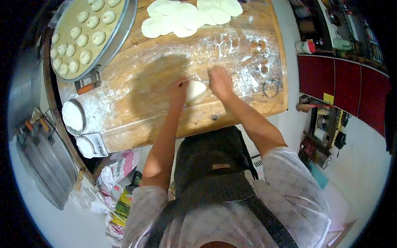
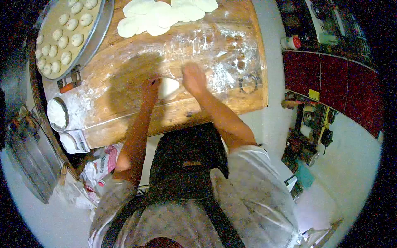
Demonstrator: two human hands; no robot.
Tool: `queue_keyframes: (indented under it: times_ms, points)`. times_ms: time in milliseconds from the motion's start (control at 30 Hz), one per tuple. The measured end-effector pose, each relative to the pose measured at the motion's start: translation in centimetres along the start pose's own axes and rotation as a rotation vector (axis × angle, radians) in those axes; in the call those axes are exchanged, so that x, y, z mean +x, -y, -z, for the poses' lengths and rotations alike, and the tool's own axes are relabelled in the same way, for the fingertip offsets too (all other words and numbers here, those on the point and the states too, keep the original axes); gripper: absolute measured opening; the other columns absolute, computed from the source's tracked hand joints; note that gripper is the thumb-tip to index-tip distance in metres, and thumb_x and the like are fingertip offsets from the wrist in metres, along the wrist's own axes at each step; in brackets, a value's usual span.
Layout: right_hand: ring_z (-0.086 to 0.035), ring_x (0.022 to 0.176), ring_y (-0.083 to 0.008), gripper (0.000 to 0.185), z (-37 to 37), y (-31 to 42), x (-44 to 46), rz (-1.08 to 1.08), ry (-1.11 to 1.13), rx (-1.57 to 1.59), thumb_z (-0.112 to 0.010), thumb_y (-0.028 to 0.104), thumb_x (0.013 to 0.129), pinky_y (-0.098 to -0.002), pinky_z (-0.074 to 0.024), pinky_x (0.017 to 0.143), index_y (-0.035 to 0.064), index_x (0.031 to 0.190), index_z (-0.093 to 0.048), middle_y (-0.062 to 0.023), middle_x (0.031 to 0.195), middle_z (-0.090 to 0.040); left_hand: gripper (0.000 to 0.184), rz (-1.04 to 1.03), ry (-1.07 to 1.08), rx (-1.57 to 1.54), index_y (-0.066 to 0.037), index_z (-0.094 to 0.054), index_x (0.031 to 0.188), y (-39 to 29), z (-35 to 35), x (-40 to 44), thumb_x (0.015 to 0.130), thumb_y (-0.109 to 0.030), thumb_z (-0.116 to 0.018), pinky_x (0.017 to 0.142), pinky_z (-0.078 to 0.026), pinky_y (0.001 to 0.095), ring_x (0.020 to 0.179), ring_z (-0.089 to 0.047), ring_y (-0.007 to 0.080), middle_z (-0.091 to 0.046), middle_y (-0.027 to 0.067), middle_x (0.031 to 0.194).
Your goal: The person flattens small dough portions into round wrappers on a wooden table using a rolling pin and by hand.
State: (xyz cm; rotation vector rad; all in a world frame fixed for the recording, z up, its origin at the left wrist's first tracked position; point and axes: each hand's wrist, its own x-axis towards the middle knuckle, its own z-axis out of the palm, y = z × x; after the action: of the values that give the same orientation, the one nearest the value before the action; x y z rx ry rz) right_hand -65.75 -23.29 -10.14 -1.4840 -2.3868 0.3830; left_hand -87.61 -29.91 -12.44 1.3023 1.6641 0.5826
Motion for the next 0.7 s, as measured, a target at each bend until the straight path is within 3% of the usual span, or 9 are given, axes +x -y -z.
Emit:
queue_keyframes:
  times_ms: [133,200,233,300,433,533,600,667,700]
  points:
    - [-0.066,0.092,-0.0378,0.019,3.1,0.6,-2.1,-0.12,0.469,-0.072,-0.057,0.013,0.089,-0.0553,-0.0516,0.08,0.0033,0.102,-0.067,-0.0203,0.095,-0.065,0.032,0.316,-0.412,-0.119,-0.004,-0.072,0.115,3.0,-3.3,-2.1,0.089,-0.021,-0.073,0.085,-0.054,0.0439,0.098,-0.071,0.0375,-0.072,0.0236,0.11]
    - [-0.065,0.092,-0.0383,0.019,-0.2,0.2,1.2,-0.063,0.039,-0.029,-0.056,0.014,0.09,-0.0539,-0.0508,0.079,0.0041,0.102,-0.066,-0.0207,0.098,-0.065,0.032,0.26,-0.27,-0.431,-0.004,-0.072,0.115,-1.0,-1.7,-2.6,0.089,-0.022,-0.074,0.085,-0.054,0.0414,0.098,-0.072,0.0335,-0.074,0.0226,0.107]
    - [-0.065,0.092,-0.0383,0.019,-1.2,0.4,3.0,-0.07,0.037,-0.024,-0.056,0.014,0.09,-0.0539,-0.0508,0.079,0.0041,0.102,-0.066,-0.0207,0.098,-0.065,0.032,0.243,-0.223,-0.533,-0.003,-0.072,0.115,-1.7,-1.4,-2.4,0.089,-0.022,-0.074,0.085,-0.054,0.0406,0.099,-0.072,0.0322,-0.074,0.0223,0.106]
    - [-0.065,0.091,-0.0373,0.018,-1.6,0.9,6.2,-0.123,0.02,-0.056,-0.055,0.013,0.09,-0.0521,-0.0507,0.078,0.0054,0.102,-0.066,-0.0201,0.099,-0.065,0.035,-0.044,-0.269,0.004,-0.004,-0.072,0.119,-0.7,-1.6,-0.2,0.088,-0.019,-0.075,0.083,-0.055,0.0388,0.097,-0.073,0.028,-0.075,0.0212,0.11]
    - [-0.059,0.091,-0.0359,0.007,-1.2,-1.0,-2.2,0.026,-0.058,0.039,-0.061,0.006,0.084,-0.0468,-0.0432,0.079,0.0049,0.09,-0.058,-0.0149,0.09,-0.058,0.036,0.05,-0.022,0.163,-0.004,-0.071,0.121,-2.1,1.2,1.4,0.088,-0.019,-0.075,0.08,-0.056,0.038,0.093,-0.073,0.0254,-0.076,0.0198,0.109]
    - [-0.057,0.098,-0.0347,0.006,-1.5,-2.6,-7.2,-0.028,0.215,-0.009,-0.061,0.006,0.088,-0.0473,-0.041,0.085,0.0075,0.094,-0.063,-0.0131,0.094,-0.06,0.034,0.001,-0.027,-0.023,-0.001,-0.073,0.116,-5.7,3.2,3.7,0.089,-0.022,-0.076,0.078,-0.056,0.0359,0.09,-0.074,0.025,-0.077,0.0154,0.1]
    - [-0.058,0.101,-0.0352,0.018,-2.0,-1.7,-6.4,-0.199,0.029,0.272,-0.059,0.011,0.092,-0.0501,-0.0421,0.088,0.0076,0.109,-0.066,-0.0148,0.101,-0.063,0.04,0.19,-0.043,-0.626,0.002,-0.068,0.123,-8.9,4.6,7.0,0.092,-0.021,-0.075,0.079,-0.057,0.0338,0.094,-0.073,0.0238,-0.075,0.0107,0.102]
    - [-0.058,0.103,-0.035,0.023,-0.5,-1.1,-5.0,-0.246,-0.016,0.465,-0.059,0.013,0.094,-0.0508,-0.0427,0.09,0.0073,0.115,-0.065,-0.0152,0.105,-0.063,0.041,0.107,-0.216,-0.869,0.003,-0.064,0.128,-14.2,5.1,10.8,0.095,-0.019,-0.072,0.078,-0.057,0.0323,0.094,-0.072,0.0225,-0.073,0.0094,0.104]
    - [-0.059,0.107,-0.035,0.027,-0.2,-0.9,-4.8,-0.109,-0.077,0.177,-0.058,0.015,0.094,-0.0518,-0.043,0.093,0.0074,0.119,-0.065,-0.0154,0.109,-0.064,0.043,0.06,-0.374,-1.119,0.005,-0.059,0.133,-16.6,5.4,12.3,0.097,-0.017,-0.069,0.077,-0.057,0.0308,0.094,-0.071,0.0212,-0.071,0.0081,0.106]
